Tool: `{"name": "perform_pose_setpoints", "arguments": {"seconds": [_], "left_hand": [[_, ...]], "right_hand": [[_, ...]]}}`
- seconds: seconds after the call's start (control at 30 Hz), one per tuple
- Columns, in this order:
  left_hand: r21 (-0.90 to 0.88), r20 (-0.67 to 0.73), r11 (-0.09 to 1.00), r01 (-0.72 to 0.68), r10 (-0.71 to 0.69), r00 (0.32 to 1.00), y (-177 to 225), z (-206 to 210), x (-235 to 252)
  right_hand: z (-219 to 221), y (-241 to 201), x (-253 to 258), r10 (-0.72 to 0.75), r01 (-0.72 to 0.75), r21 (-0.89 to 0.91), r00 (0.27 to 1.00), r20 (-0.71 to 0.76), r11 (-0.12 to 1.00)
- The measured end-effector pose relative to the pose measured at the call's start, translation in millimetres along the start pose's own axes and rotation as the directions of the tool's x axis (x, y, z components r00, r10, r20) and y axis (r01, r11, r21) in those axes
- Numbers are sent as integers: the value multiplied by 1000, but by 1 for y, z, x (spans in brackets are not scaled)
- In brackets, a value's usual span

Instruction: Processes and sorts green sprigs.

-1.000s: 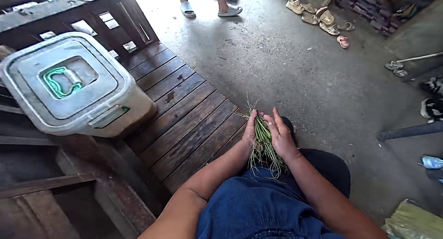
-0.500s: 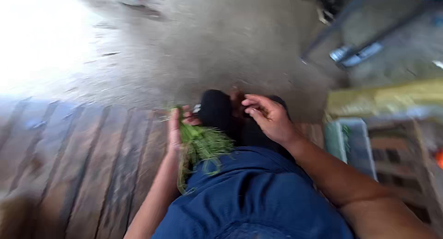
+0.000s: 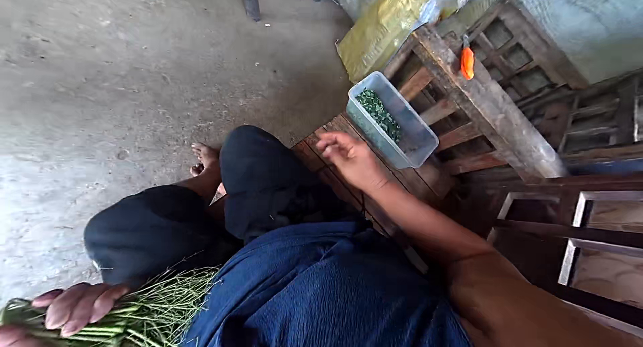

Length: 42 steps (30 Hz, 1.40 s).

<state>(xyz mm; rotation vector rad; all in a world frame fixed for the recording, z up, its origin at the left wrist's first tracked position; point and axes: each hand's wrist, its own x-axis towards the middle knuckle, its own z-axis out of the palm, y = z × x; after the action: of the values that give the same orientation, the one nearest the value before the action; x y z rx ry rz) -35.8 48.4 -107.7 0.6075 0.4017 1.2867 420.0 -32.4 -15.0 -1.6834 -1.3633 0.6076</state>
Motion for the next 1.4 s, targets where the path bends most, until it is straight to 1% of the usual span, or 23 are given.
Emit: {"name": "perform_pose_setpoints", "arguments": {"seconds": [0.07, 0.1, 0.13, 0.17, 0.2, 0.27, 0.3, 0.33, 0.4, 0.43, 0.5, 0.57, 0.6, 0.67, 0.73, 0.8, 0.87, 0.93, 1.0, 1.1, 1.2, 1.3, 1.4], "left_hand": [[-3, 12, 1000, -8, 8, 1000, 1, 4, -4], [9, -6, 1000, -19, 19, 1000, -1, 8, -7], [4, -33, 999, -32, 32, 999, -4, 11, -10], [-34, -56, 999, -33, 31, 998, -8, 11, -12], [-88, -79, 996, -32, 25, 997, -11, 7, -12], [-160, -101, 987, -29, 13, 995, -14, 3, -11], [-200, -103, 980, -25, 4, 995, -14, 3, -9], [-219, -112, 975, -26, 1, 994, -15, 6, -8], [-218, -133, 975, -33, 4, 991, -16, 14, -8], [-206, -131, 978, -33, 6, 991, -16, 16, -8], [-177, -115, 983, -43, 23, 993, -16, 17, -9], [-202, -125, 978, -44, 18, 992, -16, 16, -10], [-235, -136, 971, -39, 6, 991, -15, 15, -11], [-255, -152, 966, -37, -3, 988, -15, 15, -12], [-277, -163, 960, -44, -2, 987, -18, 14, -11], [-261, -151, 965, -36, -3, 989, -17, 11, -10], [-251, -133, 967, -33, -1, 991, -17, 10, -8], [-248, -117, 968, -40, 11, 993, -17, 9, -10], [-266, -110, 963, -47, 18, 994, -17, 6, -13], [-284, -128, 957, -59, 23, 992, -17, 6, -16], [-305, -166, 951, -54, 3, 986, -16, 16, -13], [-342, -84, 938, 61, -95, 992, -15, 28, 1], [-321, -45, 930, 177, -202, 978, -19, 48, 25]], "right_hand": [[-50, 21, 9, 106, -117, -243, 993, -57, 963], [-76, 31, 11, 191, -208, -320, 978, -83, 924], [-99, 41, 10, 292, -311, -337, 950, -108, 889], [-116, 48, 6, 407, -422, -308, 906, -114, 852], [-126, 54, 0, 516, -521, -257, 852, -90, 814], [-127, 70, -17, 671, -652, -202, 740, 38, 731], [-120, 80, -27, 716, -684, -238, 692, 88, 690], [-110, 90, -35, 743, -683, -331, 662, 96, 651], [-84, 105, -54, 732, -608, -547, 681, 13, 575], [-71, 114, -66, 711, -584, -614, 701, -51, 531], [-48, 142, -93, 633, -566, -665, 753, -177, 487], [-31, 173, -120, 517, -550, -662, 810, -275, 510], [-22, 183, -129, 475, -540, -657, 828, -299, 527], [-6, 193, -135, 405, -501, -696, 857, -317, 515], [3, 194, -122, 351, -452, -724, 887, -301, 522], [14, 193, -103, 282, -383, -744, 922, -266, 548], [20, 188, -82, 237, -290, -738, 955, -179, 610], [23, 185, -65, 153, -160, -728, 985, -75, 667], [18, 178, -61, 169, -89, -695, 985, 47, 713], [-1, 173, -80, 167, 1, -647, 966, 199, 763], [-19, 174, -106, 203, 2, -643, 948, 246, 766], [-33, 162, -118, 225, -25, -644, 947, 230, 765], [-37, 156, -113, 230, -67, -625, 956, 184, 778]]}}
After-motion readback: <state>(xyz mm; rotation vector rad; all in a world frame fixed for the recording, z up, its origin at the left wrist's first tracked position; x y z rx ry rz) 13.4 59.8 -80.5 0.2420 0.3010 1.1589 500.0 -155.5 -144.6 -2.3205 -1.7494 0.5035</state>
